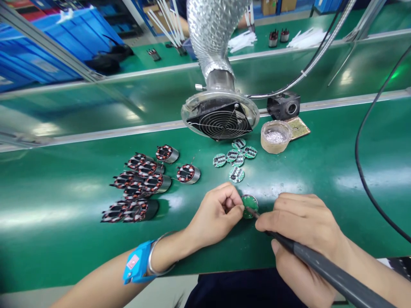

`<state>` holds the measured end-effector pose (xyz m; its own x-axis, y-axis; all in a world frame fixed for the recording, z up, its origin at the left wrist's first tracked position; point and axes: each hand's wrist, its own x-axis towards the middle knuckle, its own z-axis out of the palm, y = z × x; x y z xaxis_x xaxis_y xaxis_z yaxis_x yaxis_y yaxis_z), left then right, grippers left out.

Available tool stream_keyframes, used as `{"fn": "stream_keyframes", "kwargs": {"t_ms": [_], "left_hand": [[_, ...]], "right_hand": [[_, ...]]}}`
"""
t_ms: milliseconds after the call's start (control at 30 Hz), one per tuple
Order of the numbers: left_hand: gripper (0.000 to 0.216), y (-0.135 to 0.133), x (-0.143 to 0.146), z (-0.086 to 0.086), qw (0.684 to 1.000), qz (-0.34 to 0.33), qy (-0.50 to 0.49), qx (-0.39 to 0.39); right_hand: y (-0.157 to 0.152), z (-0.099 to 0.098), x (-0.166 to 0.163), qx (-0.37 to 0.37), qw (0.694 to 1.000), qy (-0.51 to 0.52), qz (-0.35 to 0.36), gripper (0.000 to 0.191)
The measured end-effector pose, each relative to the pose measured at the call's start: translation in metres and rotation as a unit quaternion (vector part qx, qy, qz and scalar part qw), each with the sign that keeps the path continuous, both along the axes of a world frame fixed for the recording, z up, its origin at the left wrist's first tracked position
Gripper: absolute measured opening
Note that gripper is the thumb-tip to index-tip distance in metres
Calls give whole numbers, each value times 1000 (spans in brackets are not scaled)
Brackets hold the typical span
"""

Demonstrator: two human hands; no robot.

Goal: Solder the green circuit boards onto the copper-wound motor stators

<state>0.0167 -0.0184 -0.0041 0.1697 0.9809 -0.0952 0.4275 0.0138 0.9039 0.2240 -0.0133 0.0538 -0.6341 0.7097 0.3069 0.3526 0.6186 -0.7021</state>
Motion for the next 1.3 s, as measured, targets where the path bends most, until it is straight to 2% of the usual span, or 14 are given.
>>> {"fn": "stream_keyframes", "kwargs": {"t_ms": [300,567,633,700,767,833,900,967,1067,1133,1200,1300], "left_hand": [[12,1,2,1,1000,2,14,-10],[12,-1,3,-2,1000,4,8,0],[13,-1,4,-3,1000,6,10,0],[13,-1,4,-4,1000,5,15,5],[14,0,4,-4,1000,5,15,9],[13,0,3,-3,1000,4,6,3],[11,-1,-1,-2,1000,-10,-13,-12],[4,-3,-7,-2,999,-37,-31,-15],[26,-9,-15,-3,997,-72,-25,20],[31,-11,-18,-6,996,-80,-17,39],[30,-13,-18,-10,996,-76,-27,39],[30,-15,-14,-13,997,-52,-48,29]], "right_hand": [[0,-1,2,14,1000,-14,22,29],[7,-5,14,42,997,31,-63,27],[21,-14,19,71,988,44,-130,24],[41,-28,25,134,968,61,-202,25],[60,-44,30,194,949,29,-246,30],[71,-58,33,185,946,-36,-265,29],[70,-67,33,154,949,-45,-270,30],[58,-69,30,143,963,7,-227,27],[37,-67,22,125,990,48,-39,21],[29,-66,14,100,992,43,60,26],[28,-64,5,88,989,59,100,32],[30,-58,-12,103,987,100,77,33]]}}
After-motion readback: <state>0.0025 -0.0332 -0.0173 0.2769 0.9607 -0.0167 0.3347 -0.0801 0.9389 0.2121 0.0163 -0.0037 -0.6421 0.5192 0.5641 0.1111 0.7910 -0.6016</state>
